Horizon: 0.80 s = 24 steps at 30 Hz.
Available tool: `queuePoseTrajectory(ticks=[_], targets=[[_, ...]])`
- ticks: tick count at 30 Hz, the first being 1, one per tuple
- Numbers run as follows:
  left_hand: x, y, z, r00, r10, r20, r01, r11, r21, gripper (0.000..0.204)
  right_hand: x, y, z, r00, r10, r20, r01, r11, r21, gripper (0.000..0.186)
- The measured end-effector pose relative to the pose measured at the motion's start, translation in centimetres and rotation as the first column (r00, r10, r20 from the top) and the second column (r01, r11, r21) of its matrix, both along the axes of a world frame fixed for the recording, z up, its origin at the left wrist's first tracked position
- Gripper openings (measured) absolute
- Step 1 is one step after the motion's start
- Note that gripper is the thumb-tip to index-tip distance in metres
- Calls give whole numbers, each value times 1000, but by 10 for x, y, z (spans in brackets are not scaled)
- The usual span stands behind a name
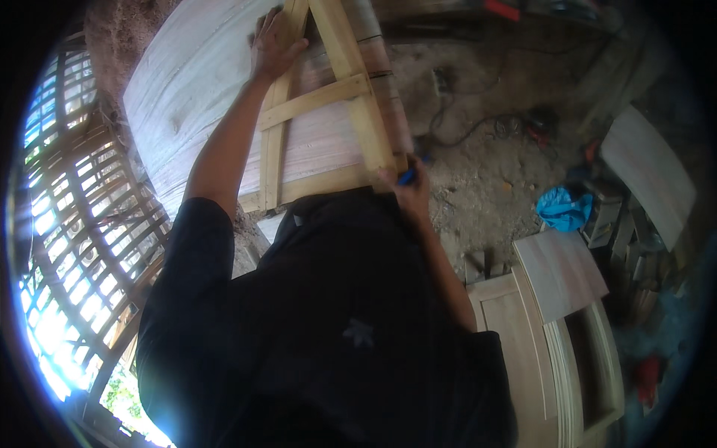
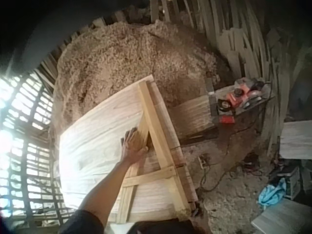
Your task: Marking wood with a pencil and square ruler, then preparing a circular saw for cutting.
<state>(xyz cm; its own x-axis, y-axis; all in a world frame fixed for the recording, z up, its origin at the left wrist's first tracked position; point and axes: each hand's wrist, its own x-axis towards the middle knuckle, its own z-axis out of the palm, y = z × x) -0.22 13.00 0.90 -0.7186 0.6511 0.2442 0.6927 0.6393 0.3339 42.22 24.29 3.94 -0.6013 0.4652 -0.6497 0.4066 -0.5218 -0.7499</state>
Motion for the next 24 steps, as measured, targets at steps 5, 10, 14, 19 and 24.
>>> queuePoseTrajectory(ticks=[5,10,14,19,24], targets=[[-3,-1,-2,999,-21,33,20,999,29,93,-1,1,3,1000,-11,-21,11,1000,16,60],[-3,-1,-2,1000,-21,5,21,999,29,92,0,0,-3,998,-30,-53,29,1000,-6,60],[-4,-2,-3,999,-30,-13,31,998,54,91,1,2,-3,999,-19,-29,19,1000,19,63],[-6,-3,-7,999,-31,-19,32,999,39,92,1,1,-3,999,-26,-28,25,999,-25,65],[-7,-4,-9,999,-39,-8,40,998,55,93,2,1,-9,999,-27,-18,27,1000,6,68]])
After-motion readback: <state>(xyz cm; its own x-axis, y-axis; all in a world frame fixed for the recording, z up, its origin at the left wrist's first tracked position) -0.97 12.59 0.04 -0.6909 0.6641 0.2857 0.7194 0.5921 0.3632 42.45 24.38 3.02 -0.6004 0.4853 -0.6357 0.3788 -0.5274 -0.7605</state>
